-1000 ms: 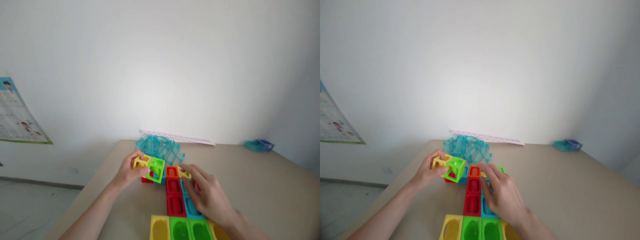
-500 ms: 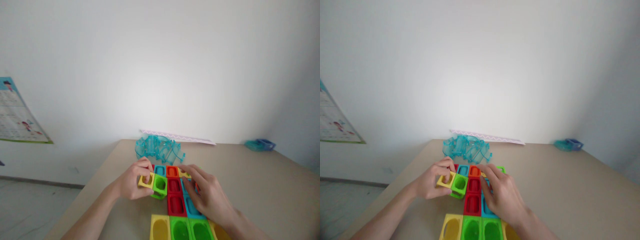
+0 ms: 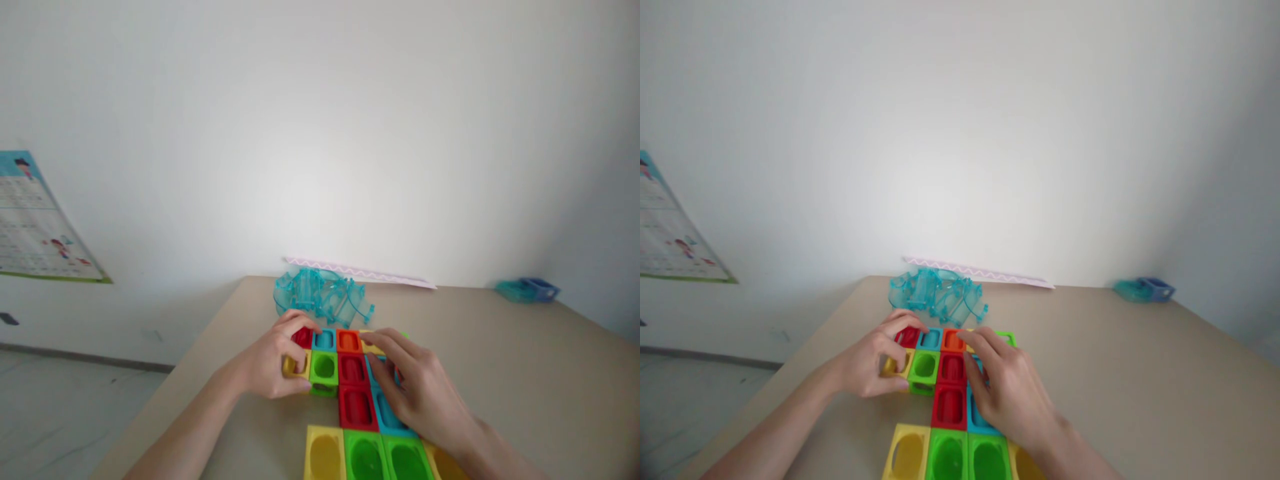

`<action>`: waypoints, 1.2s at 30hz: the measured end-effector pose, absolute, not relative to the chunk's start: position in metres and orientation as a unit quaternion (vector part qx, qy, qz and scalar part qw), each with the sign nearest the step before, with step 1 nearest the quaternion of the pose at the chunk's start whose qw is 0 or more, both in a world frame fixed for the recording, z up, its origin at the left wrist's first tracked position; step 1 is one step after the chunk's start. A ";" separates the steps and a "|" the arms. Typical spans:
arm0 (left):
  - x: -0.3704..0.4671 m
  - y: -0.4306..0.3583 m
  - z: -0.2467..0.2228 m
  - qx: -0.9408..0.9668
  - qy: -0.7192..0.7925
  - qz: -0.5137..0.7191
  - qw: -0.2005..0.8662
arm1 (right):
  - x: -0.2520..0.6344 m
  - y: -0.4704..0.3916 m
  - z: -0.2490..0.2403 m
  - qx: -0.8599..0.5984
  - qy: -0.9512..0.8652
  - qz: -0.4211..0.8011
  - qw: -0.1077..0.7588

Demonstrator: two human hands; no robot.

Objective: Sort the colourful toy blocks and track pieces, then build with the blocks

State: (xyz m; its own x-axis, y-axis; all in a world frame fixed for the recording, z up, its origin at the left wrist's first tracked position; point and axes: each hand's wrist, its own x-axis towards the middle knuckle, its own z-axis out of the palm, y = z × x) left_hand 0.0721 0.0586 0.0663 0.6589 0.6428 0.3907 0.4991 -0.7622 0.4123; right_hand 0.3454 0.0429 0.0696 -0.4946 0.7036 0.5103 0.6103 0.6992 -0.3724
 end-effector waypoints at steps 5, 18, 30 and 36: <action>0.072 0.058 0.066 0.883 0.344 0.266 0.178 | 0.343 0.044 0.069 -0.370 -0.862 0.067 0.339; 0.075 0.055 0.065 0.902 0.362 0.179 0.154 | 0.381 0.079 0.069 -0.451 -0.822 -0.025 0.346; 0.098 0.041 0.074 0.902 0.297 0.284 0.130 | 0.373 0.087 0.059 -0.325 -0.907 0.038 0.264; 0.126 0.015 0.070 0.915 0.188 0.264 0.242 | 0.370 0.078 0.070 -0.295 -0.918 0.035 0.262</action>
State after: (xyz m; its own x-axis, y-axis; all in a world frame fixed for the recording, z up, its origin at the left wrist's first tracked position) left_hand 0.1257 0.0146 0.0697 0.7896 0.4714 0.3929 0.2158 -0.8127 0.5413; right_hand 0.3695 0.0784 0.0699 -0.6886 0.5605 0.4601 0.5236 0.8232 -0.2192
